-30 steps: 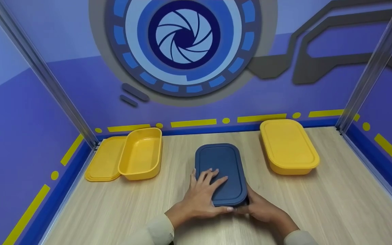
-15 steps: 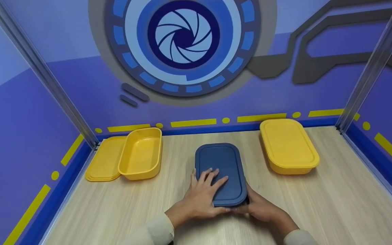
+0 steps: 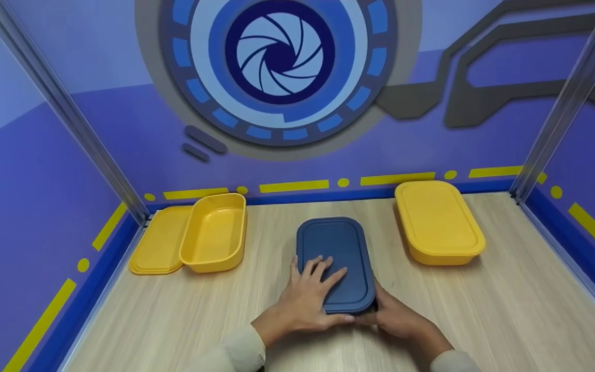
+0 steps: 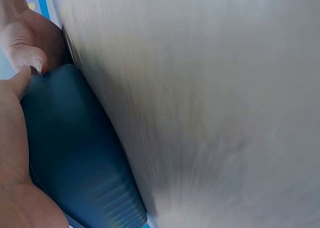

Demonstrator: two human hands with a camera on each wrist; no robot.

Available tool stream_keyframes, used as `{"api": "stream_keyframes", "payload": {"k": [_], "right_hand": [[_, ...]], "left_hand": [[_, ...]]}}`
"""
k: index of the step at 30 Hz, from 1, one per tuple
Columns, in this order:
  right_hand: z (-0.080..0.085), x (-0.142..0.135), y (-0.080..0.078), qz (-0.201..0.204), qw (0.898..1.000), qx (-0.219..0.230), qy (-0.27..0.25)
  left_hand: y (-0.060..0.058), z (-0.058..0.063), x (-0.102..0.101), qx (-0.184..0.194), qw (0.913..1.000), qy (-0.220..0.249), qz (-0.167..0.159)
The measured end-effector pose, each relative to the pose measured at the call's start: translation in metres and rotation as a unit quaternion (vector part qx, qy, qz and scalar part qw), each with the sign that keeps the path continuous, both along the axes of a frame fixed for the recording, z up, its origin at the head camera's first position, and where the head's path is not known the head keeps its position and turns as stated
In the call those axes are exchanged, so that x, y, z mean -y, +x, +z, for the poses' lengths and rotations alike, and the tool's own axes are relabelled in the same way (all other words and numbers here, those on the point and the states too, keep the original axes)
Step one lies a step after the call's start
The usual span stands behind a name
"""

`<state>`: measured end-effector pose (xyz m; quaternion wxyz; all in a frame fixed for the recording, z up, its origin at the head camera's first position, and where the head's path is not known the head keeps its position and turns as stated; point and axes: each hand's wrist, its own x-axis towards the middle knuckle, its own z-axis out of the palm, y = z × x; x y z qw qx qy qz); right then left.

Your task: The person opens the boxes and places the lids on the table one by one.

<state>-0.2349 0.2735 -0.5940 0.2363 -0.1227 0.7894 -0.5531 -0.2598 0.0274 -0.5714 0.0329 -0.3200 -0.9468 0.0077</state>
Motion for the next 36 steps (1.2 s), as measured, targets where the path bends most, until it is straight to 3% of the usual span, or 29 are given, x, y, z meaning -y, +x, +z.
{"api": "stream_keyframes", "payload": {"k": [5,14,20,24,29,36], "right_hand": [[-0.0007,-0.0013,0.0007,0.0,1.0,-0.002,0.004],[-0.0035,-0.0008,0.0011,-0.003,1.0,-0.004,-0.001],[-0.0012,-0.0005,-0.0003,-0.01,1.0,0.002,0.018],[-0.0022,0.0002,0.001,-0.002,1.0,-0.005,-0.002],[-0.0035,0.0,0.0013,0.004,1.0,-0.016,-0.013],[-0.0009,0.0008,-0.0004,-0.01,1.0,-0.009,0.018]], "left_hand": [[0.0002,0.0003,0.0006,0.013,0.9999,0.003,-0.003],[0.0018,-0.0035,0.0032,-0.002,0.9999,-0.002,-0.016],[0.0014,-0.0043,0.0016,-0.012,0.9998,-0.013,-0.009],[0.0023,-0.0044,0.0005,-0.017,0.9997,-0.02,0.0],[0.0025,-0.0035,-0.0002,-0.004,0.9999,-0.012,0.005],[0.0015,-0.0013,0.0008,0.015,0.9999,-0.007,-0.003]]}}
